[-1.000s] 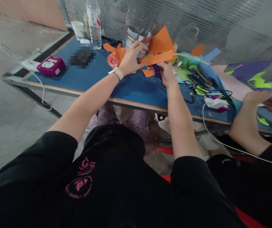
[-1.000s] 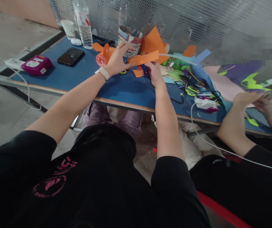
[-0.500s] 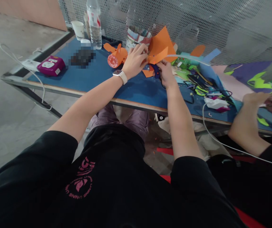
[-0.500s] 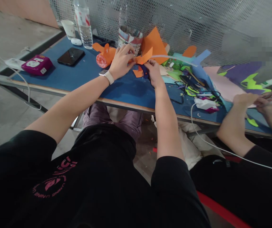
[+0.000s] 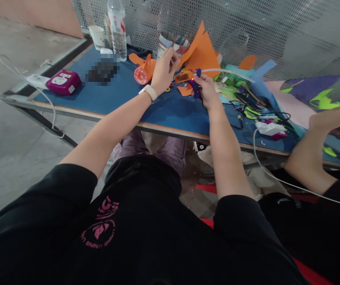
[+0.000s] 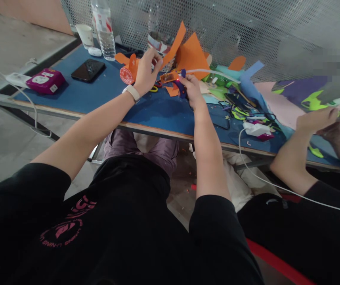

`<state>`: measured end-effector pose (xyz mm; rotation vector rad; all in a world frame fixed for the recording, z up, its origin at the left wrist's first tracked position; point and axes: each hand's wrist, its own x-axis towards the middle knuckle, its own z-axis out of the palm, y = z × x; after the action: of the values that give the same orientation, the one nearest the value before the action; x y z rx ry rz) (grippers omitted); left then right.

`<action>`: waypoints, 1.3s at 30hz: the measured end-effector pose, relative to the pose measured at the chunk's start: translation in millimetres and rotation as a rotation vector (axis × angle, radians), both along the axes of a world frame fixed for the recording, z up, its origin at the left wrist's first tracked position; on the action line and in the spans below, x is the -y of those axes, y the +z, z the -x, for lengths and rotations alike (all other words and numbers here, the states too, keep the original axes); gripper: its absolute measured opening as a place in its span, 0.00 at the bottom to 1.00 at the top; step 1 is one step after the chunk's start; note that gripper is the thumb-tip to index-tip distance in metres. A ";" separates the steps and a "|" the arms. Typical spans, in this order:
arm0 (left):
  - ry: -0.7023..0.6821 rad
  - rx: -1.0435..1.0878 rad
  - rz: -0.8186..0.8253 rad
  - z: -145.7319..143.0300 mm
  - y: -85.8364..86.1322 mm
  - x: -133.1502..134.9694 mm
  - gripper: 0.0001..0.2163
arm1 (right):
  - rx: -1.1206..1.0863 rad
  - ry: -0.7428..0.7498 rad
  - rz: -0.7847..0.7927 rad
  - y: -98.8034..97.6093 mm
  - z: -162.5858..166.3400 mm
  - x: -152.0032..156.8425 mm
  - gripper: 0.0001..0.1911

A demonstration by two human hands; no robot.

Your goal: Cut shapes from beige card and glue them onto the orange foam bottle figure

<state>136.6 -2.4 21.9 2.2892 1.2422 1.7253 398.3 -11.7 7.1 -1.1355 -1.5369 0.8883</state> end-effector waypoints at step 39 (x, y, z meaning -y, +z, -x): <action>-0.114 -0.392 0.015 -24.0 -15.9 3.9 0.16 | -0.016 0.013 0.037 5.7 8.9 8.4 0.40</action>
<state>160.5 -6.2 6.0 2.7180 1.1350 1.2659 389.4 -20.1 12.8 -1.1432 -1.5215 0.9358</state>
